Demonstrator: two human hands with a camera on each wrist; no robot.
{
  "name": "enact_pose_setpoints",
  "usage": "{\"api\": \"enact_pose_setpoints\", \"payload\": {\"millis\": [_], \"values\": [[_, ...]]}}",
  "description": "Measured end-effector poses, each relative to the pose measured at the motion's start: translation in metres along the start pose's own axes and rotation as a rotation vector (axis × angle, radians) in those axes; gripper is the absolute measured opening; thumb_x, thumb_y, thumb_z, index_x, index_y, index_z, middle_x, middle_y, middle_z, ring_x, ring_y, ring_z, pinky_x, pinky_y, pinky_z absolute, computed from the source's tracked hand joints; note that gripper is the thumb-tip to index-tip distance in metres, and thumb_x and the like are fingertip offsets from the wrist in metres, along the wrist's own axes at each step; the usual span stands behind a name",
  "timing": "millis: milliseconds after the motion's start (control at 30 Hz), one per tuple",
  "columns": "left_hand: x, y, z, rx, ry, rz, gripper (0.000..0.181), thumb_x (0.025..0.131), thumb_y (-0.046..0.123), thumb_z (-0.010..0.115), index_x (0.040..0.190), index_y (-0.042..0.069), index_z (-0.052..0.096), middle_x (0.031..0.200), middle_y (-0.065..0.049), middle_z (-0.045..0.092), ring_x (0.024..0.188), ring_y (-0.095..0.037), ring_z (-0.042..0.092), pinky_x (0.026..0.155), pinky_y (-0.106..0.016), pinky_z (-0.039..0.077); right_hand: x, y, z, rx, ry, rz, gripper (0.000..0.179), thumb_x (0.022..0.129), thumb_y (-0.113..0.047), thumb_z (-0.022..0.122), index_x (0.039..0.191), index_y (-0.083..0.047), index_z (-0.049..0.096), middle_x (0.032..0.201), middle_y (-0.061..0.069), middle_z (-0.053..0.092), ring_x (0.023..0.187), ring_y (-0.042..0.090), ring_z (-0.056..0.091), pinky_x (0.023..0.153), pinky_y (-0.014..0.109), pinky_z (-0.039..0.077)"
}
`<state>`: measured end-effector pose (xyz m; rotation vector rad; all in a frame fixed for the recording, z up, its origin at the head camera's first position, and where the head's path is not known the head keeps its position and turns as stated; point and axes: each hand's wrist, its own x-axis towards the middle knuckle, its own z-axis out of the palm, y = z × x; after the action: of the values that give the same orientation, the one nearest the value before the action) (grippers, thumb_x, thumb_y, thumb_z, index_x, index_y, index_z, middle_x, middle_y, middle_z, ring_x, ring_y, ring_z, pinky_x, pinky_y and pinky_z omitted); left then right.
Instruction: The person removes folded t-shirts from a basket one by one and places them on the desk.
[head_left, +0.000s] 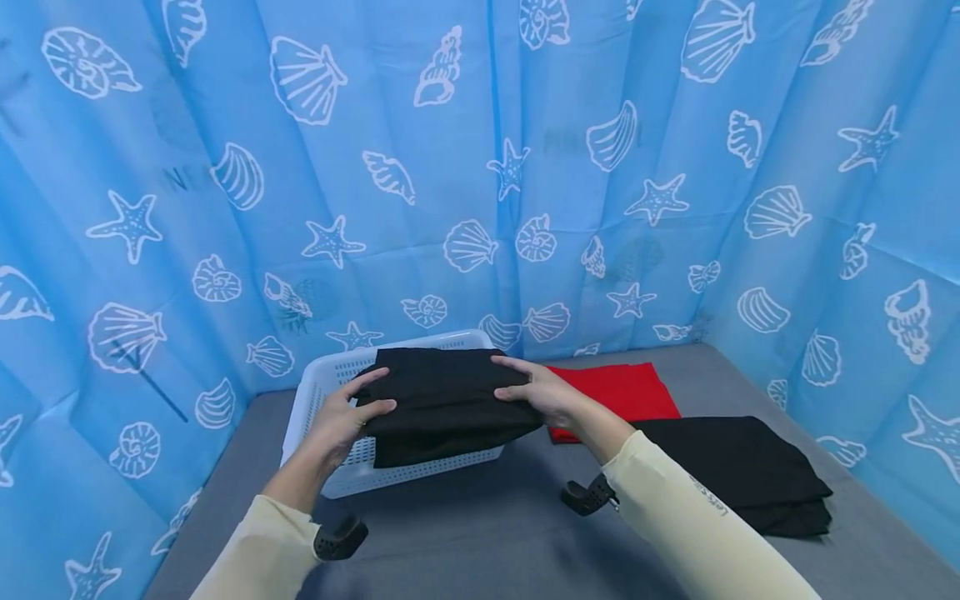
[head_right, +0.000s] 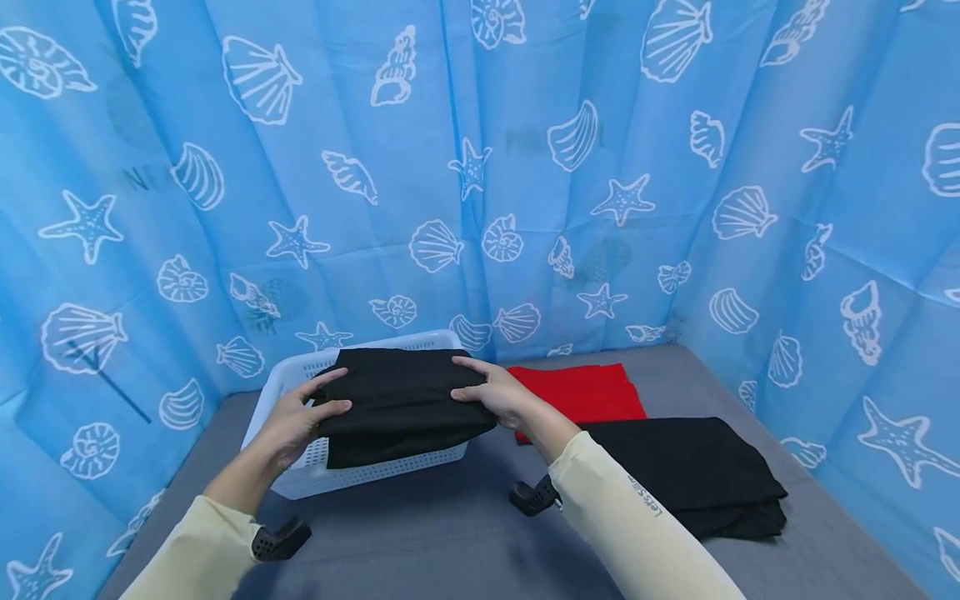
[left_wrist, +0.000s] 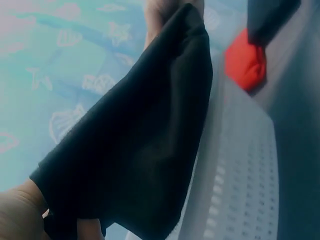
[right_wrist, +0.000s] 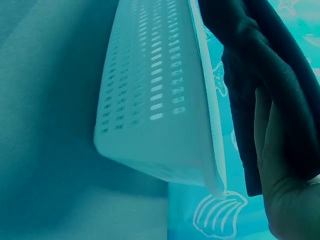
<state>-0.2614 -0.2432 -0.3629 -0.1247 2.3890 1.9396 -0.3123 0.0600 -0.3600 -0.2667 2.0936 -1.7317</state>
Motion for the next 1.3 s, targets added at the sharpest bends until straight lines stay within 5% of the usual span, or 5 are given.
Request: {"api": "enact_pose_setpoints", "payload": {"millis": [233, 567, 867, 1300], "values": [[-0.009, -0.004, 0.018, 0.067, 0.010, 0.054, 0.061, 0.089, 0.026, 0.074, 0.145, 0.023, 0.050, 0.160, -0.017, 0.021, 0.110, -0.030, 0.063, 0.091, -0.041, 0.056, -0.028, 0.006, -0.014, -0.106, 0.023, -0.085, 0.064, 0.093, -0.019, 0.066, 0.152, -0.019, 0.039, 0.148, 0.019, 0.040, 0.117, 0.032, 0.053, 0.075, 0.028, 0.055], [-0.017, -0.014, 0.043, -0.019, -0.008, 0.114, 0.059, 0.087, 0.020, 0.076, 0.142, 0.021, 0.053, 0.151, -0.017, 0.037, 0.107, -0.032, 0.065, 0.087, -0.045, 0.057, -0.056, 0.019, -0.027, -0.050, 0.008, -0.110, 0.067, 0.093, -0.018, 0.066, 0.153, -0.016, 0.035, 0.149, 0.020, 0.038, 0.119, 0.033, 0.052, 0.081, 0.031, 0.056], [-0.029, -0.017, 0.060, -0.029, -0.010, 0.133, 0.059, 0.086, 0.021, 0.078, 0.140, 0.021, 0.055, 0.157, -0.014, 0.030, 0.102, -0.027, 0.066, 0.080, -0.037, 0.059, -0.076, 0.032, -0.037, -0.054, 0.033, -0.130, 0.068, 0.093, -0.018, 0.067, 0.153, -0.015, 0.035, 0.151, 0.021, 0.035, 0.125, 0.036, 0.047, 0.083, 0.032, 0.055], [-0.034, -0.026, 0.091, 0.012, -0.035, 0.164, 0.058, 0.084, 0.028, 0.080, 0.137, 0.025, 0.059, 0.157, -0.014, 0.031, 0.137, -0.039, 0.040, 0.099, -0.051, 0.049, -0.107, 0.052, -0.052, -0.057, 0.043, -0.154, 0.070, 0.095, -0.019, 0.064, 0.155, -0.013, 0.029, 0.153, 0.023, 0.032, 0.124, 0.032, 0.048, 0.088, 0.032, 0.053]]}}
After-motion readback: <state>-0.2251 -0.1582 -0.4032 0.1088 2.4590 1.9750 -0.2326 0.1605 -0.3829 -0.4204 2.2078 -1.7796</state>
